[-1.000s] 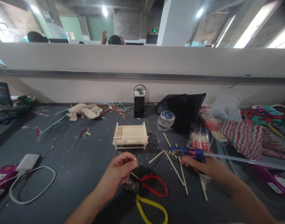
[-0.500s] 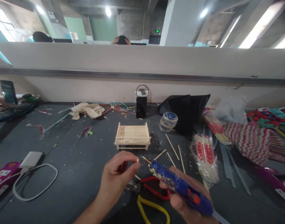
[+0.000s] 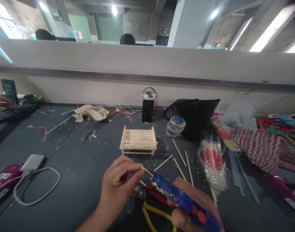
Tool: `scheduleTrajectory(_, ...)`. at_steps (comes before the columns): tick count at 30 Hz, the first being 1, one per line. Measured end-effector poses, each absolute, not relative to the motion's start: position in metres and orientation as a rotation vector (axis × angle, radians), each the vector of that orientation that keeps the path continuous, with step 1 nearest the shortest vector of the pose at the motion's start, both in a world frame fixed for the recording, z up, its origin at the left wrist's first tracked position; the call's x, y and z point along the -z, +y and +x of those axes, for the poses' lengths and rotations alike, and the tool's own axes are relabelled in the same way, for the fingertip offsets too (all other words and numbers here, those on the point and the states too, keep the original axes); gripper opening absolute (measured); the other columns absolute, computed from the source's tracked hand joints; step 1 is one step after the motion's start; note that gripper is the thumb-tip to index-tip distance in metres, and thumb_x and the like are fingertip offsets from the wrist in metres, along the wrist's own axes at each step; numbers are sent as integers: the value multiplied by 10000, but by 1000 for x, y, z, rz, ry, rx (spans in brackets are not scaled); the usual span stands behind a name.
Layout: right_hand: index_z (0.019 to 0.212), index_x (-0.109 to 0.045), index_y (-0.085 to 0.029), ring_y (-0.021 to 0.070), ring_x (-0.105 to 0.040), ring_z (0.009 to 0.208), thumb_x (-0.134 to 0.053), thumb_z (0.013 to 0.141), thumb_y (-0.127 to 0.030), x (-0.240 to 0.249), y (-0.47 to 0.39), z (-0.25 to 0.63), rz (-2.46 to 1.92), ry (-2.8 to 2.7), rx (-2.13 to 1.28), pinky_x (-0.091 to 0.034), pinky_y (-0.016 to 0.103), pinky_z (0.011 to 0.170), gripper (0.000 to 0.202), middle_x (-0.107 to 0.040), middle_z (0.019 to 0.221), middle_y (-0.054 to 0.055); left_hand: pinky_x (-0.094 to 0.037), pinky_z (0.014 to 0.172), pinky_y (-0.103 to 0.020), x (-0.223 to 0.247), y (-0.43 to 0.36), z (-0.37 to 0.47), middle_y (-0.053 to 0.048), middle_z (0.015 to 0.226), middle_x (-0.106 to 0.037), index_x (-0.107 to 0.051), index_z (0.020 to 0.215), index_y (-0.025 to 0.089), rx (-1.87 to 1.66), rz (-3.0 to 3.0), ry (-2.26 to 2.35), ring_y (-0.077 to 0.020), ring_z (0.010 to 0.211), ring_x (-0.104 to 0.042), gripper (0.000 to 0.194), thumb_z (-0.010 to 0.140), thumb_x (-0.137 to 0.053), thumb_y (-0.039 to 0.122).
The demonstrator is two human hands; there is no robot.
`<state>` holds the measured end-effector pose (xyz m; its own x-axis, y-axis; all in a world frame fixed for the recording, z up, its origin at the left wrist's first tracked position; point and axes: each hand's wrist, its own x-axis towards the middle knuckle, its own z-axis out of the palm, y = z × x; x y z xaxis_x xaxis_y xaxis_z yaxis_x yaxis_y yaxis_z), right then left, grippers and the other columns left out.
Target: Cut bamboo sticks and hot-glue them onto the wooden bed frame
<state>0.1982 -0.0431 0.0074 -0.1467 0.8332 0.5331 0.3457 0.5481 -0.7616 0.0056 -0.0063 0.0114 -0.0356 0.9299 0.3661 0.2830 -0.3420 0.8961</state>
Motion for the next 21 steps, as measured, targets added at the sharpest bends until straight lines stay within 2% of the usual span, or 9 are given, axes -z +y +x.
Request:
scheduleTrajectory(9, 649, -523, -208, 109, -418, 488, -519, 805, -647, -6, -41, 198, -1022, -1742, -571, -296, 257, 440, 466, -455, 568, -29, -323, 453, -214, -13, -5, 6, -2, 623, -558, -751, 753, 238, -1413, 1670, 1290, -102, 504, -461, 60, 723, -726, 192)
scheduleTrajectory(14, 656, -503, -201, 99, -419, 491, -541, 833, -591, 3, -39, 199, -936, -1742, -505, -306, 250, 448, 430, -455, 563, -35, -317, 445, -209, -13, -5, 6, -5, 624, -563, -749, 755, 230, -1408, 1698, 1287, -99, 503, -458, 54, 727, -721, 193)
scheduleTrajectory(21, 623, -473, -209, 106, -422, 490, -491, 844, -619, 1, -39, 200, -1019, -1786, -526, -318, 259, 452, 466, -431, 545, -35, -318, 447, -208, -12, -4, 5, -7, 617, -568, -750, 756, 222, -1407, 1713, 1288, -99, 507, -464, 56, 728, -716, 189)
